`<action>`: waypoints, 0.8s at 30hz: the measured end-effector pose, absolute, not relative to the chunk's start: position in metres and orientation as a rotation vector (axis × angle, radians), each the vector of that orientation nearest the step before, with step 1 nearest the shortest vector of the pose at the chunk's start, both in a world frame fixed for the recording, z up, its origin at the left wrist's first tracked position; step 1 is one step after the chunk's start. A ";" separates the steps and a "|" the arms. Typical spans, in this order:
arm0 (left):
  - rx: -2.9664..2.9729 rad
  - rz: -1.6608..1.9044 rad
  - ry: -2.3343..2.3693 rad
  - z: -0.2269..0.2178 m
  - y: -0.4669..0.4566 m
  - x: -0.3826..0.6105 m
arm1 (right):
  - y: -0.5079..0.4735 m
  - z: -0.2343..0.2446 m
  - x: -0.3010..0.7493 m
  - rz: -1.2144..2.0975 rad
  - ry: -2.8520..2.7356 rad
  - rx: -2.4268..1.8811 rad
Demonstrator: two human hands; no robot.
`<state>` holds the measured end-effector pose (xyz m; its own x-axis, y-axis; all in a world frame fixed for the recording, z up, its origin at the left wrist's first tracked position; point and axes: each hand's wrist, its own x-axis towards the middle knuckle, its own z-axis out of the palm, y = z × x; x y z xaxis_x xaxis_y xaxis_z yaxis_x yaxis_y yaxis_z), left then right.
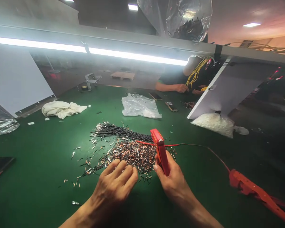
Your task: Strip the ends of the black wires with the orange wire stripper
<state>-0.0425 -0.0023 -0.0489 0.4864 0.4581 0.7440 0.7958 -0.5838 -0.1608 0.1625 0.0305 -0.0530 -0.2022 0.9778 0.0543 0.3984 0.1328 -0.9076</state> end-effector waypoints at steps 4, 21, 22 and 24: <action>-2.260 -0.953 -1.051 -0.053 -0.004 -0.042 | 0.029 -0.048 0.160 1.024 -1.760 -1.358; -2.319 -0.929 -0.989 -0.050 0.001 -0.034 | 0.023 -0.037 0.158 1.245 -1.760 -1.301; -2.332 -0.914 -1.004 -0.051 0.001 -0.035 | 0.023 -0.038 0.158 1.242 -1.755 -1.315; -2.352 -0.878 -1.028 -0.053 0.000 -0.037 | 0.022 -0.039 0.159 1.275 -1.712 -1.318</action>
<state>-0.0370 0.0003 -0.0529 0.5260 0.4925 0.6934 0.7619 -0.6352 -0.1268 0.1593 0.0218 -0.0395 -0.3078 0.9482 -0.0786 0.3473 0.0351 -0.9371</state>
